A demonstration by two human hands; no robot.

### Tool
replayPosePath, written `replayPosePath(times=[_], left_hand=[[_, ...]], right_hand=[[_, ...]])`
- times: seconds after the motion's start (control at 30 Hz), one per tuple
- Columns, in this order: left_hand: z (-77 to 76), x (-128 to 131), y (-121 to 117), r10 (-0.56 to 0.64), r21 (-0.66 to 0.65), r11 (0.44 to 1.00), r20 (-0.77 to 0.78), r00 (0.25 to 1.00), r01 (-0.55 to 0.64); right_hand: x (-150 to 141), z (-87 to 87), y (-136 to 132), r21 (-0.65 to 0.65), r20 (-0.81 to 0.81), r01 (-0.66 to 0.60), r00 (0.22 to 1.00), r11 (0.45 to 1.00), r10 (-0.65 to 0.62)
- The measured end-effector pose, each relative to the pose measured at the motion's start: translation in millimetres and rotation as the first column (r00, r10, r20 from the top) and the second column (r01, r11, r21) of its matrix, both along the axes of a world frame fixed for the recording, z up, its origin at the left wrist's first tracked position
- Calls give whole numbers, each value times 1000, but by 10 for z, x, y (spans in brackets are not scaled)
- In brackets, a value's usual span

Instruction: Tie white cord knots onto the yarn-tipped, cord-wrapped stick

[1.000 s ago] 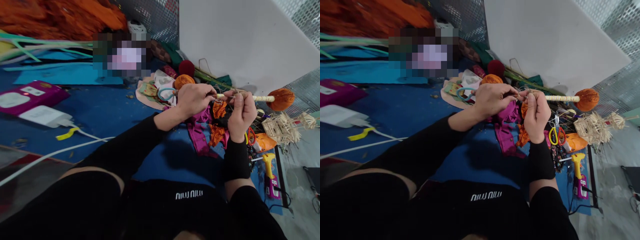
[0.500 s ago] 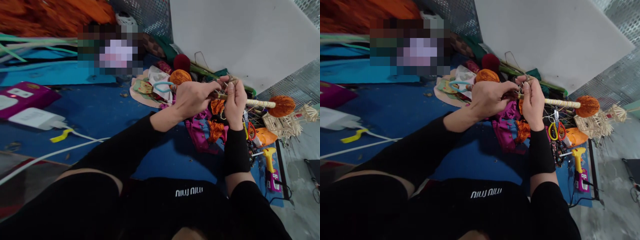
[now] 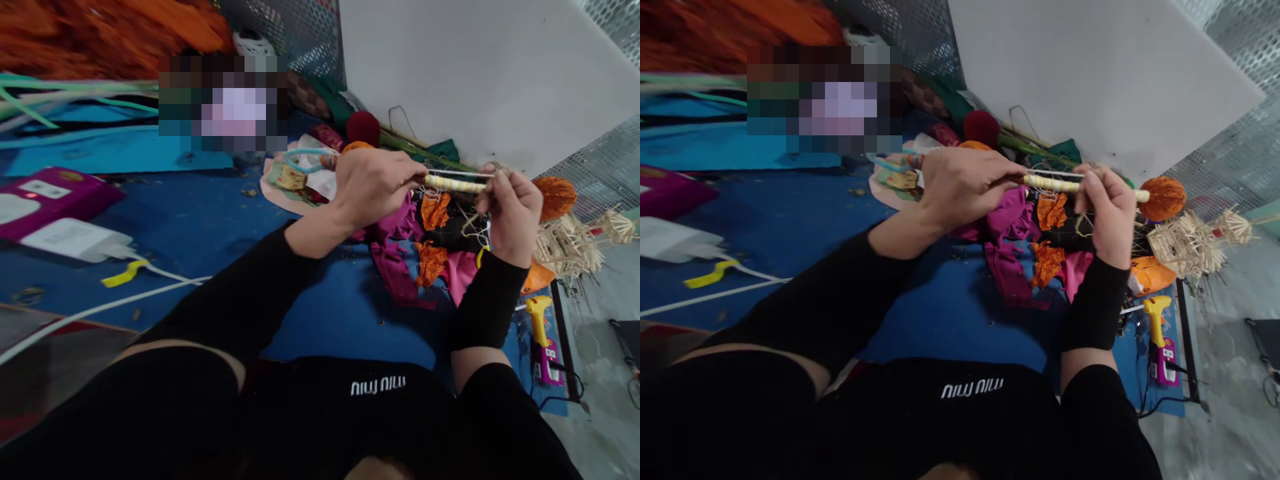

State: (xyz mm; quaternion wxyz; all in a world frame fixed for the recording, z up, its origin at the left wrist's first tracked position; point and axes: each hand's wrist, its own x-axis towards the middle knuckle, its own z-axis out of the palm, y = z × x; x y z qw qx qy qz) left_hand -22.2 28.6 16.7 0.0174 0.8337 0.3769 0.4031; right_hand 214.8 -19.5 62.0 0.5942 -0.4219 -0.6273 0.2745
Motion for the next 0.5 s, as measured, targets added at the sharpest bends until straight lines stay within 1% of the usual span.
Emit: replayPosePath(times=[0.1, 0.2, 0.27, 0.33, 0.43, 0.47, 0.5], left_hand=[[58, -175, 81, 27, -40, 999, 76, 997, -24], [105, -366, 176, 36, -52, 998, 100, 994, -31], [127, -475, 228, 46, -70, 997, 85, 995, -40], [142, -557, 263, 54, -104, 993, 55, 997, -48], [144, -623, 291, 26, -186, 982, 24, 999, -21], [140, -632, 296, 3, -220, 975, 33, 999, 4], [136, -636, 301, -1, -241, 970, 85, 996, 22]], right_hand=[[452, 142, -156, -48, -89, 56, 994, 997, -60], [910, 168, -242, -49, -149, 226, 962, 973, -231], [1138, 130, -253, -40, -191, 357, 914, 933, -357], [1282, 65, -232, -17, -242, 451, 864, 893, -441], [1379, -44, -154, 7, -279, 542, 808, 840, -519], [1391, -76, -121, 9, -273, 564, 796, 826, -541], [1395, -105, -86, 6, -251, 574, 794, 819, -554]])
